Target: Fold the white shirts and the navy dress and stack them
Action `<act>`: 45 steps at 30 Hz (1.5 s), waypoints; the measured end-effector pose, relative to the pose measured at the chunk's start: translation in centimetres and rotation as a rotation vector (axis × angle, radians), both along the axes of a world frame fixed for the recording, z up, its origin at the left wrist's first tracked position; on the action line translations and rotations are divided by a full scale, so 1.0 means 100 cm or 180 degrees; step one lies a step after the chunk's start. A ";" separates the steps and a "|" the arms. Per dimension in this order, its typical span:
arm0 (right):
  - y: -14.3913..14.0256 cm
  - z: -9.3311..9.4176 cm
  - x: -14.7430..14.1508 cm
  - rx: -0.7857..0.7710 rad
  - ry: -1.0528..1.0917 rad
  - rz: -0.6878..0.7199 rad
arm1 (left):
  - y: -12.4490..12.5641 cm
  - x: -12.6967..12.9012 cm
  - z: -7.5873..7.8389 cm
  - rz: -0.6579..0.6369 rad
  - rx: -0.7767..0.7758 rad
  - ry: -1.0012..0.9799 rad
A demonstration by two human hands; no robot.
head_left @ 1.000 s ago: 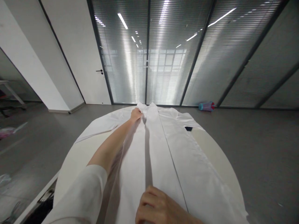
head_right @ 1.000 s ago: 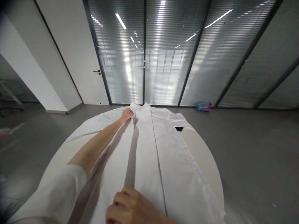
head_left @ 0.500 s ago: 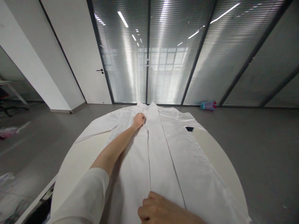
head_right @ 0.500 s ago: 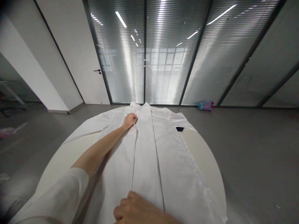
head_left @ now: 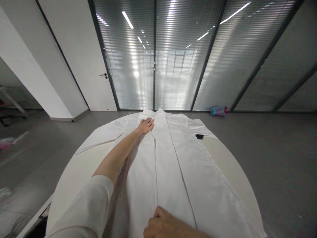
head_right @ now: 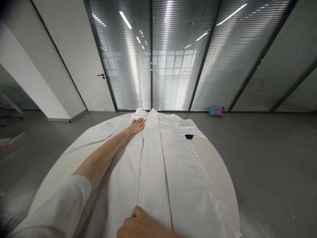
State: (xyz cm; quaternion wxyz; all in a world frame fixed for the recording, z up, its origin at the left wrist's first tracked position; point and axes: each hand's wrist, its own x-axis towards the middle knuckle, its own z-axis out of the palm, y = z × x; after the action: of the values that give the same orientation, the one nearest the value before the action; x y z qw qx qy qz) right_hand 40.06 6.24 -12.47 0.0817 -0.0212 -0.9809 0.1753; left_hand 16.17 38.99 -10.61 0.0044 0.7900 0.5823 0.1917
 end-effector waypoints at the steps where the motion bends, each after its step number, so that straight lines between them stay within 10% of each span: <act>1: 0.000 0.004 -0.002 0.0066 0.0154 -0.0206 | 0.001 0.000 0.001 -0.0007 -0.0008 0.0044; 5: 0.003 0.017 -0.005 0.0850 0.0612 -0.1054 | 0.005 -0.002 0.006 0.0270 0.0131 0.0112; 13: 0.000 -0.016 -0.010 0.1829 0.0786 -0.1171 | 0.026 -0.004 -0.004 0.0476 -0.0246 0.0407; 30: -0.004 0.007 0.000 0.0725 0.0074 -0.0951 | -0.098 0.035 0.001 -0.0849 -0.0412 0.0383; 34: -0.004 0.013 0.000 0.0658 -0.0005 -0.0894 | -0.082 0.031 0.003 -0.0731 -0.0319 0.0353; 40: -0.003 0.003 0.000 0.1000 0.0202 -0.0945 | -0.021 0.009 0.009 0.0621 0.0025 0.0144; 45: -0.004 -0.012 -0.004 0.1330 0.0486 -0.1104 | 0.012 0.001 0.002 0.0721 -0.0431 0.0426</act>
State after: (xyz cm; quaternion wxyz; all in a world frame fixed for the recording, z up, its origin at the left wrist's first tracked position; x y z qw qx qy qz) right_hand 39.61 5.84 -13.67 0.1868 -0.1582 -0.9685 -0.0462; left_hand 16.22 40.16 -10.42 -0.0028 0.7282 0.6783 0.0981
